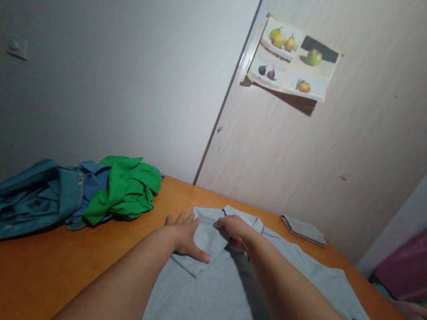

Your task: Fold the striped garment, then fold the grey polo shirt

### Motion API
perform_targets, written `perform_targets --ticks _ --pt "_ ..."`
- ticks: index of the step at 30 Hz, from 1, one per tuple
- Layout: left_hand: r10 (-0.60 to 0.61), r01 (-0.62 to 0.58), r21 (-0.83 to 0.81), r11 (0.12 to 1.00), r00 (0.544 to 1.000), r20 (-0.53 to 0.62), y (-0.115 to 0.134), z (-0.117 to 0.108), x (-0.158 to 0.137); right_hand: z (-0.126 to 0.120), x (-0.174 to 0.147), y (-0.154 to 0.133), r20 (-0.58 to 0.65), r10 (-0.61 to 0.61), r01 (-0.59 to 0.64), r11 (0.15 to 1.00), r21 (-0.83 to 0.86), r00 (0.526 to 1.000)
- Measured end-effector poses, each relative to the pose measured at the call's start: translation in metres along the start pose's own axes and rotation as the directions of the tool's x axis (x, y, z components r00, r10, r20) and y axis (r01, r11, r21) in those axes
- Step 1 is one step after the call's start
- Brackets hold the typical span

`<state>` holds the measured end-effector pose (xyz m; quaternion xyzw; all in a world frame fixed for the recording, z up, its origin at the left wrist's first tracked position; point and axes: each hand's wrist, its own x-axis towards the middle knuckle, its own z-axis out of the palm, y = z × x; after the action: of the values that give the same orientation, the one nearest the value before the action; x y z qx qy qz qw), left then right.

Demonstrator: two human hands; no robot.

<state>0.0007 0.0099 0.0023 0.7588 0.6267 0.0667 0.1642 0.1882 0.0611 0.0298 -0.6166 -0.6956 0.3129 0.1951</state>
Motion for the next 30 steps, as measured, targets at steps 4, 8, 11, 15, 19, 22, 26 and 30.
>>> perform_targets --ticks 4,8,11,15,19,22,26,30 --pt "-0.001 0.001 -0.015 1.000 1.000 -0.010 0.000 0.000 0.001 -0.001 0.000 -0.002 0.092 0.081 -0.087 0.994 0.065 0.992" --pt "-0.016 0.016 -0.006 1.000 1.000 0.008 0.002 -0.001 0.000 -0.004 0.003 0.001 0.138 0.142 -0.154 0.984 0.084 0.980" --pt "-0.013 0.013 -0.007 1.000 1.000 0.021 0.002 -0.002 0.000 -0.007 0.005 0.006 0.060 0.128 -0.128 0.992 0.003 0.990" --pt "-0.009 0.009 -0.011 1.000 1.000 0.020 0.002 -0.003 0.000 -0.007 0.003 0.018 -0.014 0.080 -0.080 0.995 -0.059 0.997" --pt "-0.019 0.018 0.010 1.000 0.999 0.044 0.003 -0.005 -0.002 -0.010 0.001 0.029 -0.106 0.048 -0.065 0.985 -0.163 0.993" --pt "-0.007 0.006 0.030 1.000 0.999 0.038 0.004 -0.006 -0.004 -0.014 -0.003 0.026 -0.217 -0.003 -0.060 0.957 -0.284 0.976" --pt "0.042 -0.030 0.103 0.994 0.992 -0.115 0.006 -0.002 -0.003 -0.006 -0.014 0.009 -0.259 -0.221 0.079 0.881 -0.467 0.940" --pt "0.138 -0.116 0.156 0.981 0.980 -0.140 0.006 0.008 0.004 0.019 -0.023 0.006 0.006 -0.390 0.338 0.792 -0.509 0.921"
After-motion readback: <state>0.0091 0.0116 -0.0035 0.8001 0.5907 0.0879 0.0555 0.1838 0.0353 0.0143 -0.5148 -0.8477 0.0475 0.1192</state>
